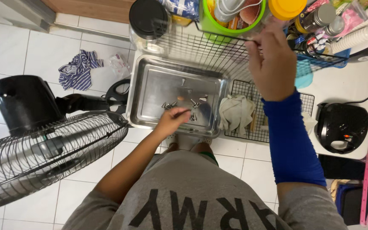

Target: The person assembles small metal components on a stainless steel tray. They pick up individual pieces, connect them by hand, and place the assembled units into a light blue silicone funnel. The person repeats this process, handling the parts one at a time.

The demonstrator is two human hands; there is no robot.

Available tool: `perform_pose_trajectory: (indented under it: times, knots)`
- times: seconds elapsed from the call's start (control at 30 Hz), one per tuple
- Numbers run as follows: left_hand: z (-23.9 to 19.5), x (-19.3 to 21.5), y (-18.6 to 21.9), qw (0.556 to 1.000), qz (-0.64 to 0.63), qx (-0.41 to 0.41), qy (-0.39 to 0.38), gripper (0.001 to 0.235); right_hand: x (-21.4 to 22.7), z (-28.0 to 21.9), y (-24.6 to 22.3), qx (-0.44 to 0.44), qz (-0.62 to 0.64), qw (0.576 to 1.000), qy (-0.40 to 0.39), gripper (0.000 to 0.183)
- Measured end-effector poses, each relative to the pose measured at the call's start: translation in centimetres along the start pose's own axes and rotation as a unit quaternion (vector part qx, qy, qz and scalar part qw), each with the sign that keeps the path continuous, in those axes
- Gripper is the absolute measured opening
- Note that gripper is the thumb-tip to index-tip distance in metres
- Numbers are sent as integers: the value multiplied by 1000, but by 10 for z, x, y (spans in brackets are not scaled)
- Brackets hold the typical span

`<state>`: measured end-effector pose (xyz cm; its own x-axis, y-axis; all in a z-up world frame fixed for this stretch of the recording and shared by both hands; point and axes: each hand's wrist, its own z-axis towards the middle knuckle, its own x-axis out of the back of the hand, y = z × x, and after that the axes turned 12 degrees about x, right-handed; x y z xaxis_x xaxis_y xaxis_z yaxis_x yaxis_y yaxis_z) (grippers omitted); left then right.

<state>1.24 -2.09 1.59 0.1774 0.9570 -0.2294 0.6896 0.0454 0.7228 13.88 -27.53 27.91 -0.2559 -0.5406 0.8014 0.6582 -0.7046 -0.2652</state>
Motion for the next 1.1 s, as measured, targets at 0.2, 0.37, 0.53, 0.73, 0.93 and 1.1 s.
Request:
perform_pose_trajectory:
  times: [0.2,0.37,0.53,0.73,0.93,1.1]
  knots:
    - [-17,-28,37,962,-249,108,-30,52,-34,18,-3,-166,170,966,-97,25]
    - [-23,-8,3,907,-394,123,-82,37,-105,5,21,-204,256,936,-131,27]
    - [-28,14,-45,871,-460,158,-70,27,-166,-15,12,-259,332,890,-175,24]
    - [-21,27,-73,850,-505,125,-83,27,-200,-27,9,-220,321,892,-231,28]
    - [-22,24,-62,867,-474,129,-78,28,-191,-49,26,-211,381,889,-143,36]
    - [-19,22,-48,846,-510,151,-41,28,-154,-119,62,-263,304,914,54,31]
